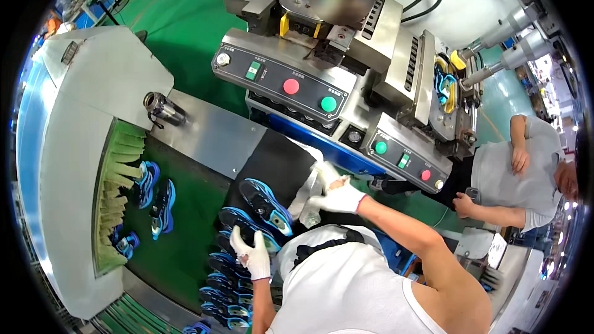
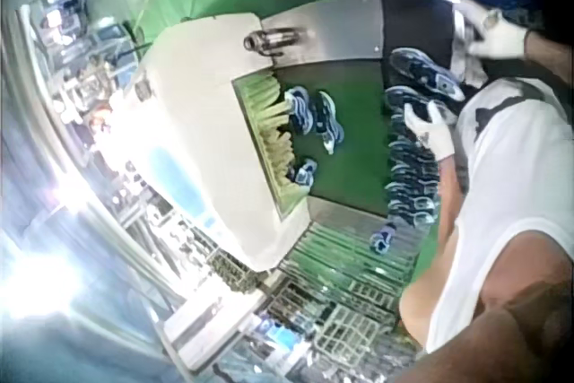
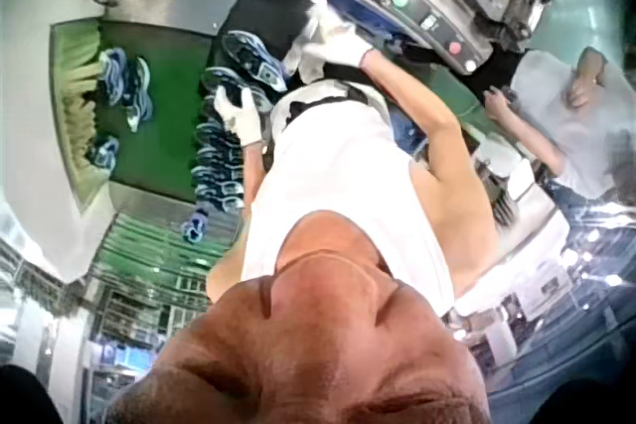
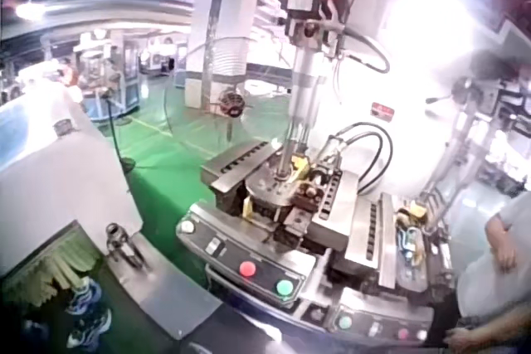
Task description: The person picks up shoes from a conveyor belt, places them individually into a pressing machine to shape them, and then feeds the shoes into a heat tunnel machine.
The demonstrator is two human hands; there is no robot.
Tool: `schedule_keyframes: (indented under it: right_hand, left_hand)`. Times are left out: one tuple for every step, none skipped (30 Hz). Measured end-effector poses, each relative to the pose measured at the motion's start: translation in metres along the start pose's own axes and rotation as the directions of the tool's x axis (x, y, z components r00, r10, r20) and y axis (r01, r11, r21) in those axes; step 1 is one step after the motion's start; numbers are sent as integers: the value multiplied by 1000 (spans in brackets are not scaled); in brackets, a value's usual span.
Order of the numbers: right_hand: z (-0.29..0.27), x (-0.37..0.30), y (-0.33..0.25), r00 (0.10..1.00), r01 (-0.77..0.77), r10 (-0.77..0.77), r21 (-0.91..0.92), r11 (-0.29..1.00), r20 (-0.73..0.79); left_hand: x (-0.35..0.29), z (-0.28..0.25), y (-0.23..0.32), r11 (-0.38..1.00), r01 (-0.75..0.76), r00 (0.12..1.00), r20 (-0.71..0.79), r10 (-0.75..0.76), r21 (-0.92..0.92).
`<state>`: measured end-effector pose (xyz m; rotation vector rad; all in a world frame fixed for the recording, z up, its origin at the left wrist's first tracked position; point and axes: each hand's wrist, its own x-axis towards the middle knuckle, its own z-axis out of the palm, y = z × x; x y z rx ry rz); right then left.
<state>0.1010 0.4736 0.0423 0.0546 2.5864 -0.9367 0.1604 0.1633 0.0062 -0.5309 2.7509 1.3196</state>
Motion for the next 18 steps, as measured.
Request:
schedule_keyframes:
  right_hand:
    - [27, 6, -16, 998, 46, -44, -37, 998, 47]
    - [54, 15, -31, 991, 95, -88, -68, 993, 102]
    - [77, 27, -47, 981, 147, -136, -73, 986, 141]
    - [97, 39, -59, 967, 197, -181, -81, 977, 178]
    - [125, 49, -62, 966, 216, -203, -72, 974, 159]
    - [156, 58, -60, 962, 243, -232, -63, 968, 146]
    - [164, 68, -78, 974, 213, -211, -10, 977, 84]
    - [167, 68, -87, 974, 199, -180, -136, 971, 139]
    - [174, 72, -86, 973, 214, -194, -167, 963, 125]
    - [179, 75, -83, 972, 228, -209, -197, 954, 111]
    - [180, 76, -74, 966, 240, -219, -157, 958, 141]
    - [174, 79, -68, 953, 269, -246, -122, 955, 176]
    - [182, 77, -62, 957, 275, -258, -135, 952, 131]
    - [187, 80, -53, 954, 292, -281, -115, 949, 105]
    - [189, 80, -52, 960, 265, -253, -103, 959, 117]
    - [187, 81, -56, 966, 236, -224, -88, 968, 132]
    - [185, 83, -58, 968, 177, -159, -78, 981, 194]
    - [178, 84, -53, 958, 159, -154, 1, 987, 241]
  left_hand:
    - [4, 0, -10, 997, -60, 998, 26, 59, 45]
    - [8, 3, -23, 994, -94, 994, 53, 90, 62]
    - [10, 6, -34, 985, -134, 990, 68, 127, 109]
    - [13, 10, -40, 973, -175, 983, 84, 164, 149]
    - [17, 15, -41, 966, -168, 983, 101, 151, 195]
    - [21, 18, -46, 966, -166, 984, 89, 152, 196]
    - [26, 21, -54, 968, -153, 988, 67, 142, 198]
    - [28, 25, -62, 970, -139, 990, 43, 133, 201]
    - [32, 26, -59, 977, -123, 992, 17, 122, 173]
    - [32, 26, -55, 979, -108, 994, 19, 106, 173]
    - [30, 26, -51, 980, -94, 996, 21, 91, 174]
    - [32, 27, -46, 983, -71, 997, 4, 72, 171]
    - [31, 28, -47, 980, -99, 994, -20, 104, 174]
    - [32, 33, -47, 983, -66, 997, -20, 70, 171]
    - [32, 37, -45, 989, -35, 998, -45, 42, 142]
    - [31, 40, -45, 994, -5, 998, -66, 12, 113]
    - [28, 45, -46, 989, 13, 991, -131, 7, 149]
    - [34, 48, -41, 988, -5, 993, -118, 24, 156]
